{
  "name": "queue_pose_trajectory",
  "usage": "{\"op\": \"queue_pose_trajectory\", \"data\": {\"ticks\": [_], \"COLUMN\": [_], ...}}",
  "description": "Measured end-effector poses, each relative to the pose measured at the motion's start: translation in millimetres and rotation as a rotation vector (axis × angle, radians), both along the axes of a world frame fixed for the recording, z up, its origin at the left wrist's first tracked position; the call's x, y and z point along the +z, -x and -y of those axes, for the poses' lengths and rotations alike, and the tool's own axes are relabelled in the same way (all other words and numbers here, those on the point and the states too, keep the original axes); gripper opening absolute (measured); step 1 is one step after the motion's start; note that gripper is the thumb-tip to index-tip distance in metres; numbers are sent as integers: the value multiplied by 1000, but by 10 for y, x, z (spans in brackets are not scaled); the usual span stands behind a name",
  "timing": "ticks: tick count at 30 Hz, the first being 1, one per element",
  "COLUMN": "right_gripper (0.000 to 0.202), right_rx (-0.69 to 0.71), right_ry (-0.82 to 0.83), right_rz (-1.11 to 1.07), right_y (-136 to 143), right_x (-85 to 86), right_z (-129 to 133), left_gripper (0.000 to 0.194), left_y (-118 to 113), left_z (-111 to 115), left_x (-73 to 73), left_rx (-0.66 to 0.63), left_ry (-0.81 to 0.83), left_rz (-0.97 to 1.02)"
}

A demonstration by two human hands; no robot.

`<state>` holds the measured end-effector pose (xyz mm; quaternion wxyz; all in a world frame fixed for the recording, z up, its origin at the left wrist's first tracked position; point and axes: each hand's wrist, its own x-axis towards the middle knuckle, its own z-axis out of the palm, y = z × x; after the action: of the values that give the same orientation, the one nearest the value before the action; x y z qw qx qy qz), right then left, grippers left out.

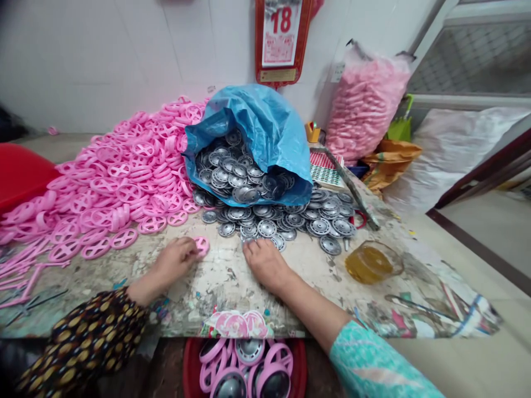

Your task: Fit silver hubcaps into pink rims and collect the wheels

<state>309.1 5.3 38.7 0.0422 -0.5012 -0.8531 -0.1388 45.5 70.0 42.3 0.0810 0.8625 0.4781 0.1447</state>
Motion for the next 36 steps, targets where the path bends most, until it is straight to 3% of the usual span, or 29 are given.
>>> {"op": "queue_pose_trajectory", "data": {"ticks": [3, 5, 9, 12, 14, 16, 19, 22, 25, 29, 32, 36], "right_gripper": [33, 32, 31, 28, 24, 21, 20, 14, 10, 19, 25, 11], "right_rx": [148, 140, -155, -285, -295, -270, -193, -181, -163, -149, -115, -84], "right_ry": [-42, -38, 0, 109, 192, 282, 382, 301, 233, 189, 324, 507], "right_rz": [-32, -134, -326, -487, -733, -1064, -1408, -1393, -1270, -1195, -1182, -1293], "right_y": [-46, -55, -74, -51, 34, 184, 450, 636, 696, 648, 588, 597], "right_x": [-89, -103, 25, 160, 210, 223, 219, 221, 222, 266, 338, 351], "right_z": [279, 364, 218, 43, 15, 80, 282, 484, 620, 696, 717, 785], "left_gripper": [11, 19, 59, 60, 52, 40, 30, 32, 26, 24, 26, 28], "left_y": [3, -10, -57, -92, -127, -182, -295, -402, -473, -503, -499, -528], "left_z": [357, 477, 412, 317, 339, 440, 676, 905, 1071, 1192, 1241, 1315], "left_x": [-58, -103, -82, 6, 39, 42, 54, 118, 186, 239, 268, 245], "left_rx": [-67, -4, 213, 275, 306, 325, 301, 283, 222, 150, 176, 212], "left_ry": [112, 171, 273, 343, 370, 498, 885, 1184, 1246, 1219, 1232, 1223], "left_rz": [98, 229, 272, 137, 181, 403, 932, 1334, 1500, 1533, 1490, 1401]}}
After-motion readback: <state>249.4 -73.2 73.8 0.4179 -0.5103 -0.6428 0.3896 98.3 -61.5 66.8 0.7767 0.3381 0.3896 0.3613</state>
